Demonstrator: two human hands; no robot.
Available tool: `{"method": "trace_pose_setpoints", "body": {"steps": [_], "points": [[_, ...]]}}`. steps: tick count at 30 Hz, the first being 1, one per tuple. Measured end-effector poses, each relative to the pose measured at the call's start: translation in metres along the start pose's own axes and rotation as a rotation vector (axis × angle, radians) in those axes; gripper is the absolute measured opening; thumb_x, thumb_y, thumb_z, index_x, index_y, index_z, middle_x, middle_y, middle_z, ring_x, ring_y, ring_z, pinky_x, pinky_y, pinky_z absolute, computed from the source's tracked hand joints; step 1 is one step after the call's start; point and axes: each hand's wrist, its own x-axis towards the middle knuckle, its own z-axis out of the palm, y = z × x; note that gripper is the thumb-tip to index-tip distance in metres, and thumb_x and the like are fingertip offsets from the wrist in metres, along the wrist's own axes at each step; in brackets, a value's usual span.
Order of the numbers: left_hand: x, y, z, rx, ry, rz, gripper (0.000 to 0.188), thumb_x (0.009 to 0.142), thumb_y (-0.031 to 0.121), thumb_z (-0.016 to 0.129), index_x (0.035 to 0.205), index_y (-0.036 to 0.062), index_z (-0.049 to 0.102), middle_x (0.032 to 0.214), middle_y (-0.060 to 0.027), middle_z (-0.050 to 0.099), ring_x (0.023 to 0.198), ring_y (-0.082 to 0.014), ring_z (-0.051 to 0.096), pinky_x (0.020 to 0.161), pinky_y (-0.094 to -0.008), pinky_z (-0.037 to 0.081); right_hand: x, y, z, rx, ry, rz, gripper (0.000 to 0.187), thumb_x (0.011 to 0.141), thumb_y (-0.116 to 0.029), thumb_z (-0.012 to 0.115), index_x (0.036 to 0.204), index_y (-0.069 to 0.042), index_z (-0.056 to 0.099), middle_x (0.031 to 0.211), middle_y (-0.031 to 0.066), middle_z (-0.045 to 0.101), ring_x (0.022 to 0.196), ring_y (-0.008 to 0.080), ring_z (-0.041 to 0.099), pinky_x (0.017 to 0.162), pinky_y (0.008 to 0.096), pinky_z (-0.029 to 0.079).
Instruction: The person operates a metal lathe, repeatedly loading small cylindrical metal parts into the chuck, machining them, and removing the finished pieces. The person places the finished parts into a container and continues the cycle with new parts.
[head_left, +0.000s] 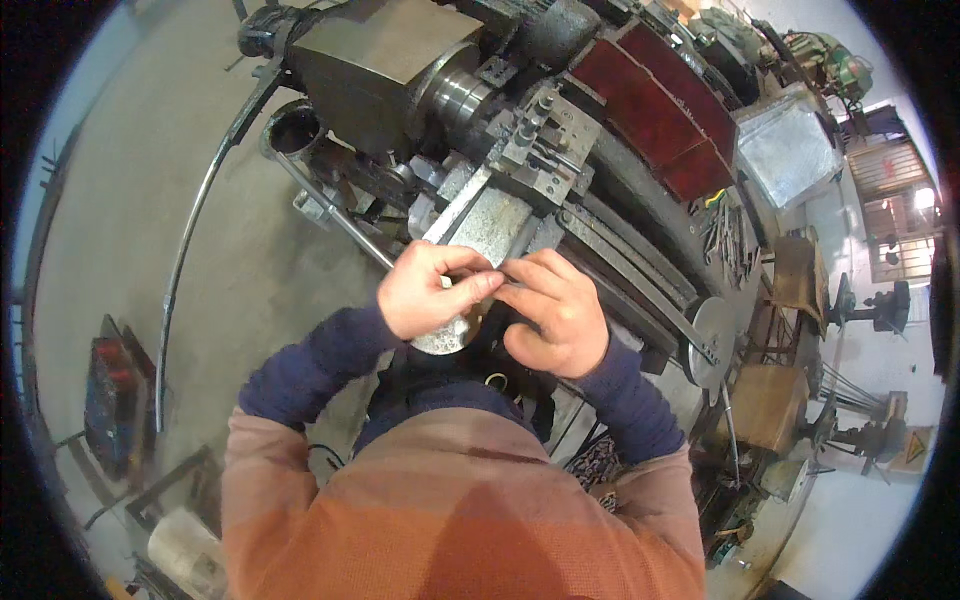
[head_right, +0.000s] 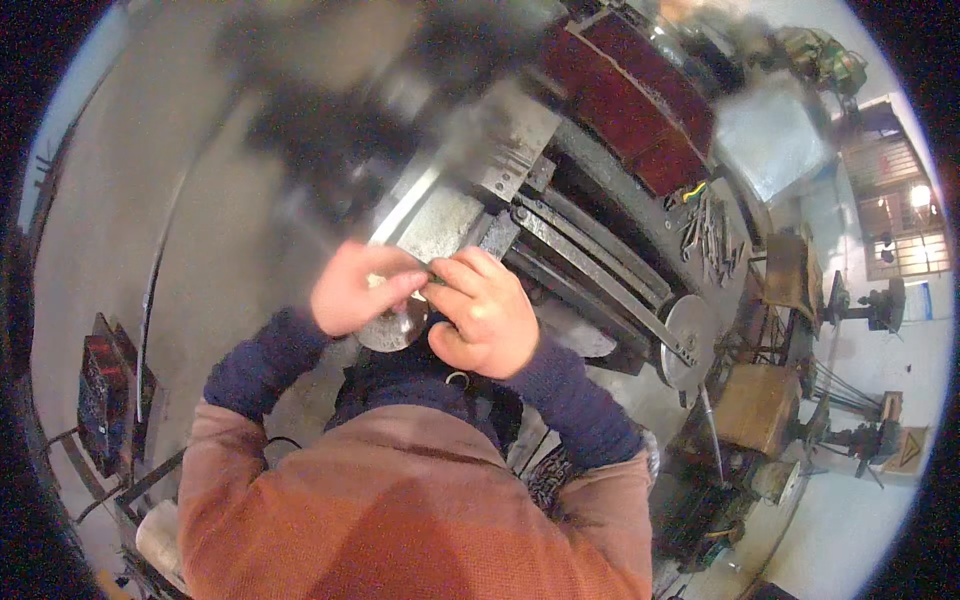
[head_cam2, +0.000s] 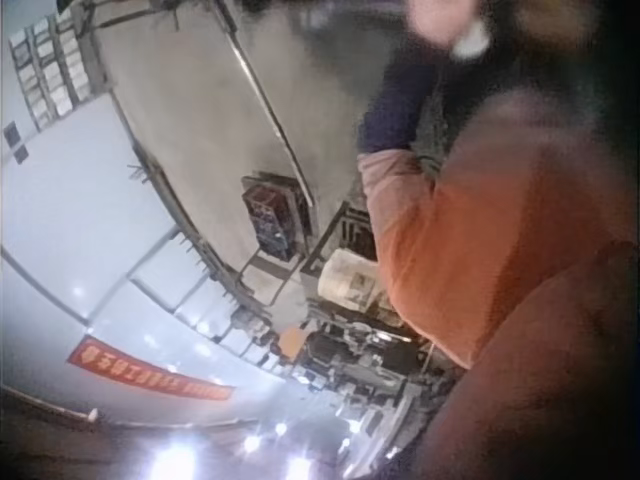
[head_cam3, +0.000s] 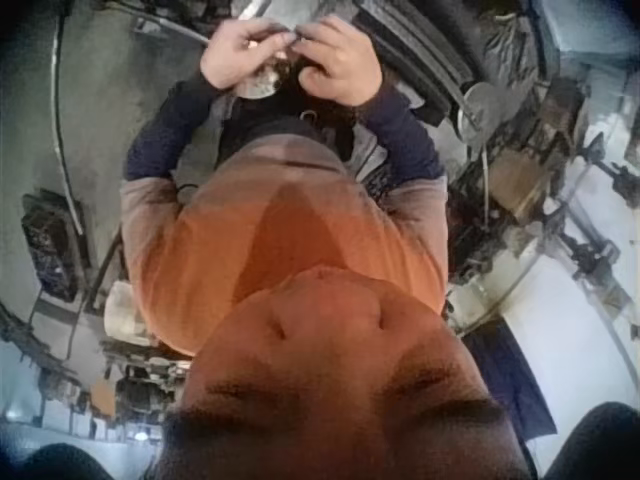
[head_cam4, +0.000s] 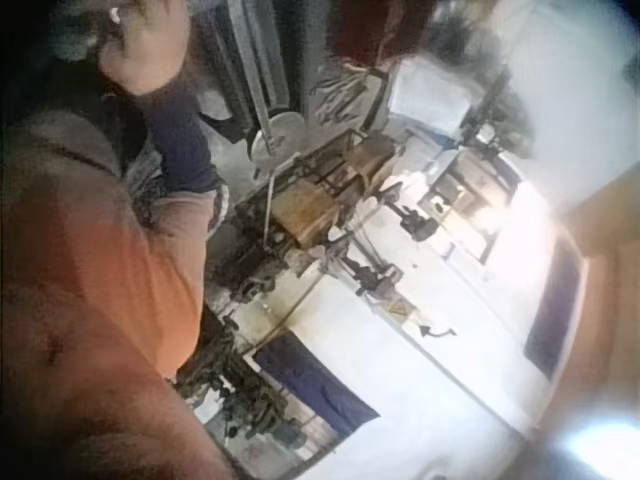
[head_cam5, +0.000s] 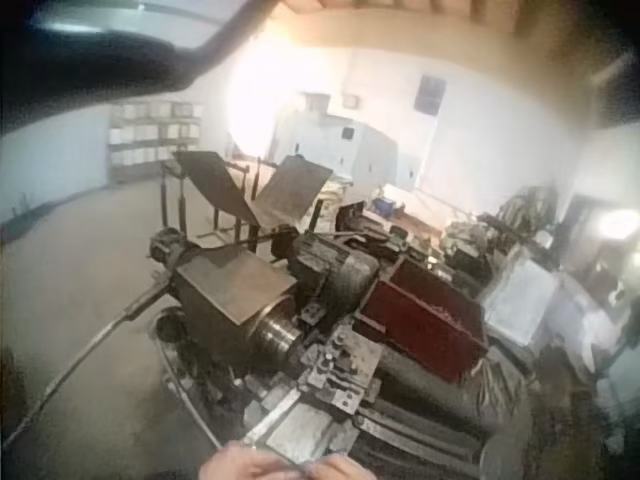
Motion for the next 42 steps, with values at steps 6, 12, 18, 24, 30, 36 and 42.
{"method": "trace_pose_setpoints", "body": {"steps": [6,12,18,24,30,36,42], "points": [[-0.031,0.002,-0.106,0.338,0.501,0.055,0.022,0.083,0.015,0.057,0.095,-0.0020,0.061,0.073,-0.0048,0.062,0.064,-0.0098,0.057,0.059,-0.0262,0.047,0.079,0.050,-0.021,-0.179,-0.012,-0.126,0.032,0.051,-0.012,0.060,0.081,-0.003,0.063,0.091,0.0112,0.058,0.079,0.0291,0.052,0.070,0.0389,0.045],[-0.136,-0.062,-0.254,0.976,0.893,-0.036,0.027,0.078,0.012,0.057,0.103,0.0006,0.059,0.077,-0.0096,0.063,0.069,-0.0151,0.061,0.067,-0.0287,0.047,0.141,0.120,0.009,-0.617,-0.365,0.246,0.026,0.051,-0.019,0.060,0.071,-0.006,0.070,0.071,0.0125,0.063,0.081,0.0302,0.056,0.071,0.0396,0.048],[-0.204,-0.091,-0.235,0.930,0.790,-0.357,0.043,0.077,0.020,0.061,0.115,0.0034,0.052,0.077,-0.0125,0.062,0.068,-0.0232,0.062,0.065,-0.0342,0.047,0.157,0.132,0.011,-0.504,-0.469,0.325,0.030,0.053,-0.019,0.060,0.078,-0.008,0.071,0.079,0.0158,0.064,0.079,0.0307,0.061,0.074,0.0362,0.049],[-0.200,-0.121,-0.258,1.194,0.785,-0.507,0.048,0.077,0.031,0.063,0.117,0.0085,0.050,0.074,-0.0155,0.061,0.070,-0.0326,0.060,0.062,-0.0416,0.047,0.169,0.138,0.012,-0.435,-0.529,0.413,0.033,0.053,-0.018,0.060,0.083,-0.007,0.070,0.079,0.0185,0.064,0.076,0.0320,0.062,0.072,0.0354,0.050],[-0.192,-0.111,-0.320,1.405,0.703,-0.949,0.039,0.077,0.020,0.059,0.115,0.0123,0.054,0.089,-0.0157,0.063,0.087,-0.0321,0.060,0.074,-0.0417,0.049,0.158,0.144,0.006,-0.157,-0.416,0.348,0.034,0.054,-0.020,0.059,0.083,-0.006,0.069,0.075,0.0207,0.062,0.072,0.0341,0.062,0.071,0.0383,0.050],[-0.182,-0.144,-0.451,1.430,0.886,-1.069,0.032,0.075,0.016,0.058,0.107,0.0134,0.060,0.105,-0.0118,0.061,0.099,-0.0295,0.058,0.081,-0.0404,0.048,0.161,0.141,0.007,-0.226,-0.451,0.382,0.034,0.053,-0.020,0.058,0.082,-0.003,0.068,0.075,0.0199,0.061,0.071,0.0338,0.061,0.067,0.0378,0.048],[-0.166,-0.168,-0.483,1.095,0.853,-0.836,0.044,0.074,0.010,0.057,0.118,0.0099,0.055,0.117,-0.0105,0.057,0.112,-0.0248,0.052,0.094,-0.0373,0.041,0.158,0.138,0.011,-0.366,-0.387,0.345,0.032,0.052,-0.019,0.061,0.080,-0.007,0.069,0.083,0.0138,0.065,0.083,0.0297,0.059,0.079,0.0377,0.045]]}}
